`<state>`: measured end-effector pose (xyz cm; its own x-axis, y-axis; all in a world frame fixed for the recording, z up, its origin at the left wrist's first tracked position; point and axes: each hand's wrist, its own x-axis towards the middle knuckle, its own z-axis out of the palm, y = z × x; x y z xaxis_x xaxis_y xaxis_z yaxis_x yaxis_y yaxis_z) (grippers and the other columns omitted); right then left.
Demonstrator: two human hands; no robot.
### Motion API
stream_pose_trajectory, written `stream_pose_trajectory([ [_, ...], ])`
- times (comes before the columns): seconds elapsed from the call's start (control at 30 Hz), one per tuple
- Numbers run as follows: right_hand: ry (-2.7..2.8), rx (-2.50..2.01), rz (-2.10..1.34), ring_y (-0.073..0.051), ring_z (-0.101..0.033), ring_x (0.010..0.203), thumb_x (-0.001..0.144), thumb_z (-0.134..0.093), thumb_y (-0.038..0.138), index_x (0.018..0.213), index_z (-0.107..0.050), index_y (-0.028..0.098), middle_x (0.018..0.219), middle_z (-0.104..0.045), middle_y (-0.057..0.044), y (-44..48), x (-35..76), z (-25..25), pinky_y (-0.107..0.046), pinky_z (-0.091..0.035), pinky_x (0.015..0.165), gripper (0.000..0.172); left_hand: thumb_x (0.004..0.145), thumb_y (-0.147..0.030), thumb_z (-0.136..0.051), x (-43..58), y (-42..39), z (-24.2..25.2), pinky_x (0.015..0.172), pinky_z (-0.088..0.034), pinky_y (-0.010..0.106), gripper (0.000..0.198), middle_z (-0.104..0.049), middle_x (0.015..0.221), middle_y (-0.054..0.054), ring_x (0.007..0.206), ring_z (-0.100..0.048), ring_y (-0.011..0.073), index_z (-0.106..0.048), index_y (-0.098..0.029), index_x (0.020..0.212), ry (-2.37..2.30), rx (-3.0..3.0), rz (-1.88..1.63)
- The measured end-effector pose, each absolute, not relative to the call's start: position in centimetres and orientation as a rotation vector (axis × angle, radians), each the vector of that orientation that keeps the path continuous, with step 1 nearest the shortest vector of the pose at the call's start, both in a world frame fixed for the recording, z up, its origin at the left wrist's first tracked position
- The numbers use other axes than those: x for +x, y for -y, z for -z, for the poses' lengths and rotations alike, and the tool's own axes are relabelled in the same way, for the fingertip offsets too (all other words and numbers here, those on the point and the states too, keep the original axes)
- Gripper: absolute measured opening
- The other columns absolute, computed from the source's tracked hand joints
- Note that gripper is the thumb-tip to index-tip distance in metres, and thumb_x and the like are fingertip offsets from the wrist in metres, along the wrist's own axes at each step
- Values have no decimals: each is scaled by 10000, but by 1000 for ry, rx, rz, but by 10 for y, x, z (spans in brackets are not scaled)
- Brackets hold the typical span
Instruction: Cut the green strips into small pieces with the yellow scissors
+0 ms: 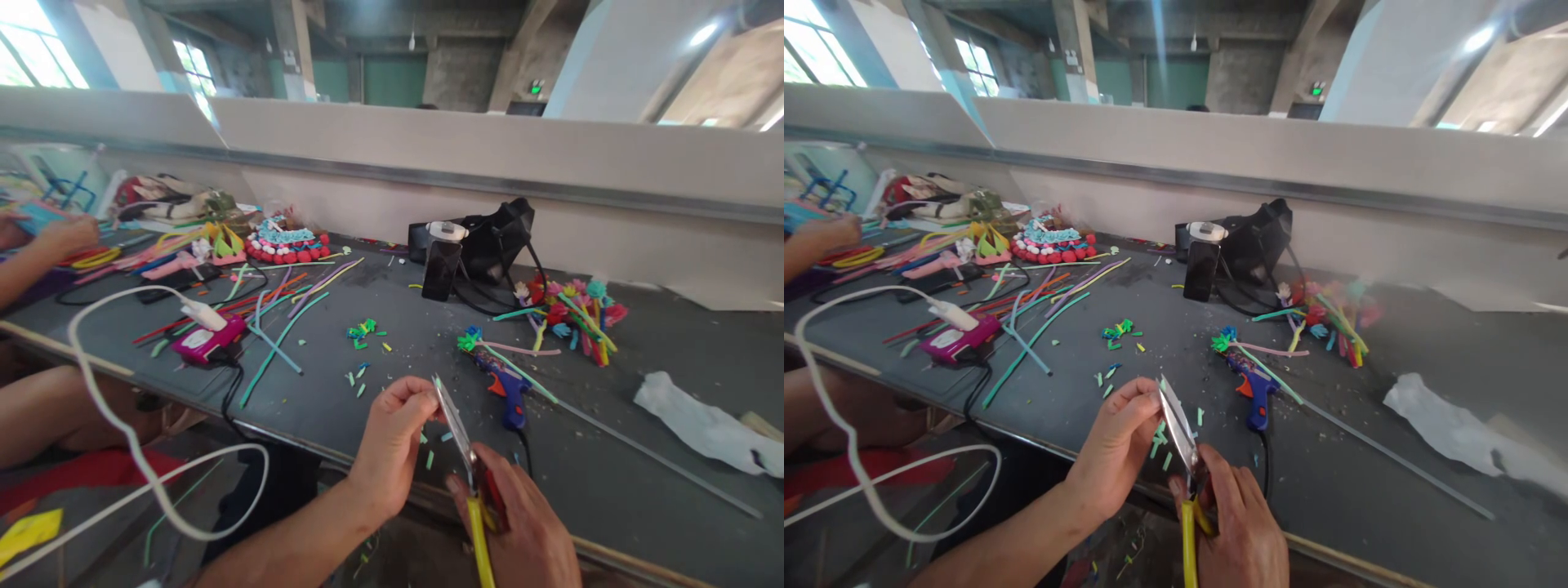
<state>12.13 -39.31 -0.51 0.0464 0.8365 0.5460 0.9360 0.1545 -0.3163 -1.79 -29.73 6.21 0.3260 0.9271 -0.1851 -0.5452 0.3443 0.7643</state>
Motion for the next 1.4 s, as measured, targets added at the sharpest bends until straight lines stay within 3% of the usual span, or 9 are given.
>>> stream_pose_trajectory([
  [0.57,1779,-1674,145,-164,-722,660,937,-556,507,1135,-617,184,866,-737,-67,392,119,7,-211,-574,566,384,726,-230,-676,-15,300,-59,732,-385,256,117,-581,642,-4,677,-498,124,-594,-174,664,-685,654,-1113],
  [1.17,1818,-1727,36,-159,-689,566,957,-522,489,1109,-677,169,797,-730,-69,397,126,10,-214,-551,528,386,735,-230,-665,-15,299,-57,710,-398,262,108,-582,658,-3,667,-504,122,-594,-176,674,-683,664,-1107],
  [1.4,1575,-1704,-243,-122,-649,533,899,-589,487,989,-704,199,764,-723,-26,394,118,2,-169,-506,511,323,706,-258,-658,-15,297,-57,705,-390,271,127,-589,644,3,675,-508,134,-570,-178,662,-736,721,-1066],
])
